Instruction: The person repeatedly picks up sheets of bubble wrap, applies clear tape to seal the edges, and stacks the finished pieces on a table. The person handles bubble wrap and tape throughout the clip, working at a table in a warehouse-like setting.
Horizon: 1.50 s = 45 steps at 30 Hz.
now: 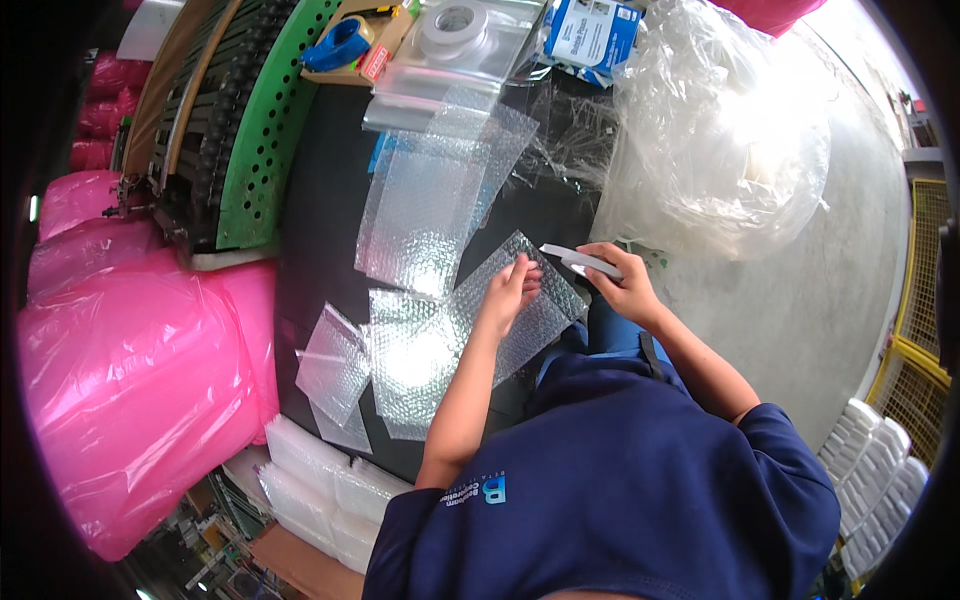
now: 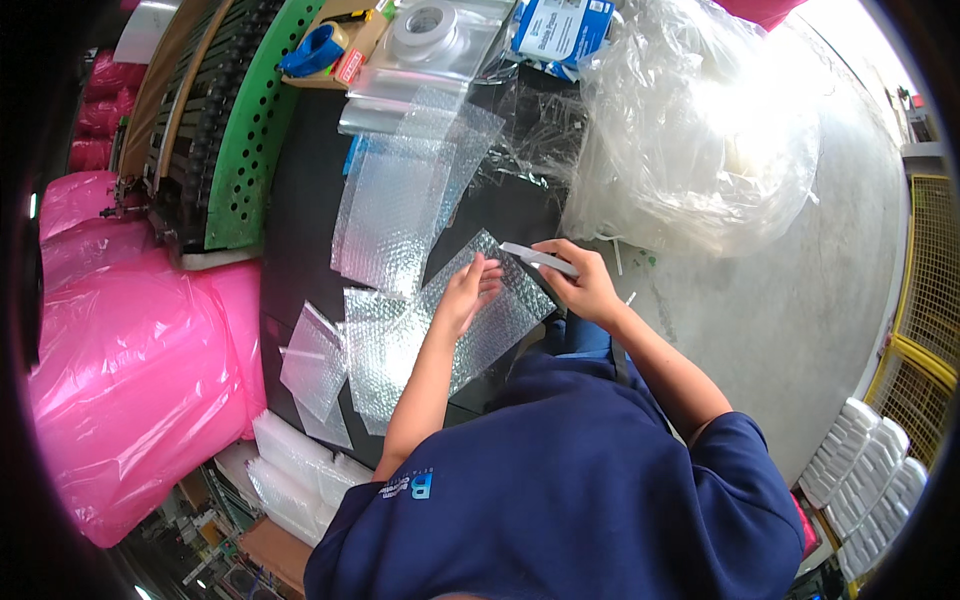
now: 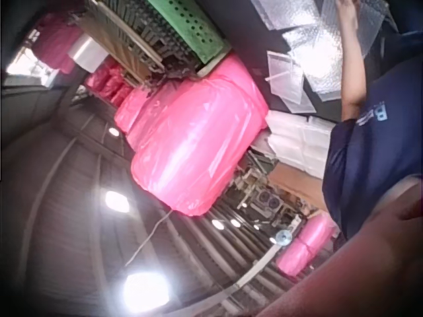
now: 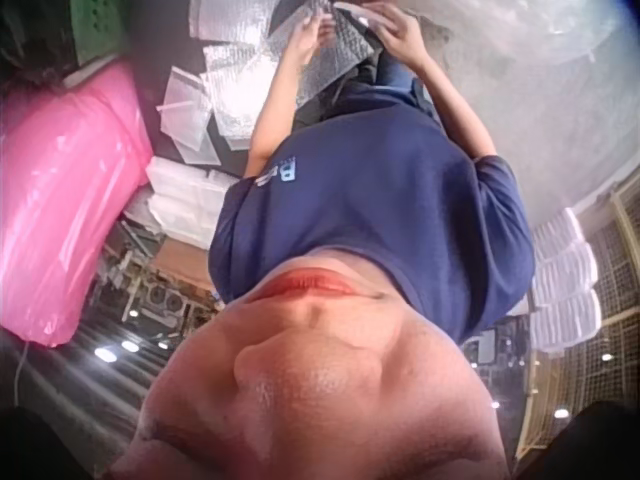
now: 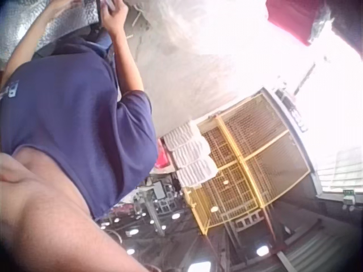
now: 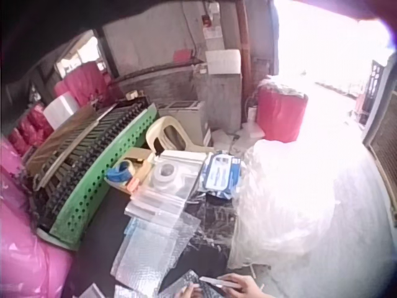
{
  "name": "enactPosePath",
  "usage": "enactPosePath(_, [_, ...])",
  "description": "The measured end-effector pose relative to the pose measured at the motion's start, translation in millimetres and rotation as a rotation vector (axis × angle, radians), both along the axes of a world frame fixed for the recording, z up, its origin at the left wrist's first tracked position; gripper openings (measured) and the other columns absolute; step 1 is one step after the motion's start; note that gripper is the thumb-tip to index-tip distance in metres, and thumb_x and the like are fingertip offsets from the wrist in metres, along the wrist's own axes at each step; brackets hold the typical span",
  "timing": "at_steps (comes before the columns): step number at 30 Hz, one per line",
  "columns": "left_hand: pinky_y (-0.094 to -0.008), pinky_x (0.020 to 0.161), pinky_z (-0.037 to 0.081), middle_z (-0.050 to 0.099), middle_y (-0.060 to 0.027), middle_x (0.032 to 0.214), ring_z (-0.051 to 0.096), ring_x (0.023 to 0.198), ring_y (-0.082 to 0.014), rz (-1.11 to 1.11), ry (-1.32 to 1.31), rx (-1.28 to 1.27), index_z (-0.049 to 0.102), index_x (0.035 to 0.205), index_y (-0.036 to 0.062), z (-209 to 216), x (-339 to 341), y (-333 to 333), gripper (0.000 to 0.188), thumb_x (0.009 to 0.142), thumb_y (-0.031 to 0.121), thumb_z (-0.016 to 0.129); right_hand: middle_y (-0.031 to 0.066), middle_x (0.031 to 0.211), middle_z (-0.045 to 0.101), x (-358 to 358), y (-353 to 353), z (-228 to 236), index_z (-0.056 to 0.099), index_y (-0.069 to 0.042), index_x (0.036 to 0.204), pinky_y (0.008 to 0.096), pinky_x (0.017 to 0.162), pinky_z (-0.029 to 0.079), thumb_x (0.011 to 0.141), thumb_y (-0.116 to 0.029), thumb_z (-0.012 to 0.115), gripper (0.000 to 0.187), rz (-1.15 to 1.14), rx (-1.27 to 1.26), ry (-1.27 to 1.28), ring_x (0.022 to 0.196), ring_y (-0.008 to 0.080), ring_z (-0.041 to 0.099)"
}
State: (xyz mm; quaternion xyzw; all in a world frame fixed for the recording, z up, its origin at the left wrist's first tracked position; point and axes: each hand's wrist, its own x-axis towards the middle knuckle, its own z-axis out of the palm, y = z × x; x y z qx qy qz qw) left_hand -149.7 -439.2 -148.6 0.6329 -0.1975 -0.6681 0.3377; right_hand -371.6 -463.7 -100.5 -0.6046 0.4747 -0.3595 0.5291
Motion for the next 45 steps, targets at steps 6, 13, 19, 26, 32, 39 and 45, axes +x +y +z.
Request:
enactPosePath(6, [-0.0188, 0.07, 0.053, 0.064, -0.0016, 0.087, 0.062, 0.075, -0.0076, -0.002, 0.193, -0.042, 0.063, 0.1, 0.0006, -4.8, 4.2, -20.8, 0.015, 0.089, 0.012, 0.064, 0.0155, 0.083, 0.064, 13.0, 22.3, 6.0, 0.061, -0.001, 0.108, 0.0322, 0.062, 0.049, 0.085, -0.007, 0.059, 0.024, 0.054, 0.11, 0.086, 0.066, 0.0241, 0.063])
enactPosePath(13, [-0.0233, 0.063, 0.05, 0.069, -0.0081, 0.083, 0.064, 0.07, -0.0114, -0.185, -0.737, -0.644, 0.071, 0.088, -0.0017, -34.0, 1.5, -32.8, 0.014, 0.082, 0.01, 0.07, 0.0163, 0.079, 0.061, -4.7, 67.8, -1.7, 0.064, -0.007, 0.113, 0.0407, 0.064, 0.049, 0.086, -0.011, 0.059, 0.028, 0.116, 0.157, 0.429, 0.069, 0.0329, 0.062])
enactPosePath(19, [-0.0245, 0.061, 0.052, 0.068, -0.0094, 0.081, 0.065, 0.066, -0.0144, -0.031, -0.75, -0.702, 0.072, 0.09, -0.0001, -53.3, 4.9, -31.1, 0.012, 0.078, 0.003, 0.072, 0.0166, 0.08, 0.06, -4.5, 84.5, -15.7, 0.062, -0.01, 0.118, 0.0442, 0.065, 0.049, 0.086, -0.014, 0.055, 0.032, 0.184, 0.157, 0.568, 0.073, 0.0351, 0.061])
enactPosePath(26, [-0.0235, 0.062, 0.052, 0.067, -0.0103, 0.082, 0.064, 0.069, -0.0132, -0.054, -0.739, -0.666, 0.072, 0.091, -0.002, -48.7, 2.6, -32.6, 0.012, 0.079, 0.002, 0.071, 0.0175, 0.08, 0.061, -0.7, 83.3, -30.2, 0.063, -0.007, 0.116, 0.0455, 0.068, 0.049, 0.085, -0.013, 0.054, 0.033, 0.219, 0.175, 0.621, 0.075, 0.0358, 0.062])
enactPosePath(32, [-0.0221, 0.059, 0.05, 0.064, -0.0079, 0.082, 0.061, 0.068, -0.0108, -0.028, -0.704, -0.685, 0.071, 0.092, -0.0017, -54.5, 1.5, -29.0, 0.013, 0.08, 0.0, 0.07, 0.0182, 0.08, 0.062, 0.5, 80.8, -34.4, 0.063, -0.007, 0.115, 0.0457, 0.069, 0.05, 0.084, -0.014, 0.054, 0.033, 0.236, 0.193, 0.639, 0.076, 0.0356, 0.062])
enactPosePath(39, [-0.0226, 0.056, 0.049, 0.064, -0.0078, 0.08, 0.06, 0.066, -0.011, -0.03, -0.743, -0.736, 0.071, 0.092, -0.0011, -60.8, 1.2, -27.9, 0.012, 0.08, 0.0, 0.07, 0.0184, 0.077, 0.061, -0.4, 82.6, -48.8, 0.064, -0.008, 0.115, 0.0456, 0.066, 0.049, 0.084, -0.013, 0.054, 0.033, 0.209, 0.15, 0.661, 0.072, 0.0363, 0.062])
enactPosePath(45, [-0.0245, 0.061, 0.052, 0.061, -0.0062, 0.085, 0.061, 0.068, -0.0123, -0.01, -0.733, -0.725, 0.068, 0.096, -0.0024, -70.8, 3.6, -26.7, 0.02, 0.077, 0.001, 0.073, 0.018, 0.078, 0.06, 2.2, 79.8, -56.5, 0.063, -0.009, 0.117, 0.045, 0.065, 0.049, 0.084, -0.012, 0.053, 0.035, 0.209, 0.153, 0.699, 0.071, 0.0356, 0.062])
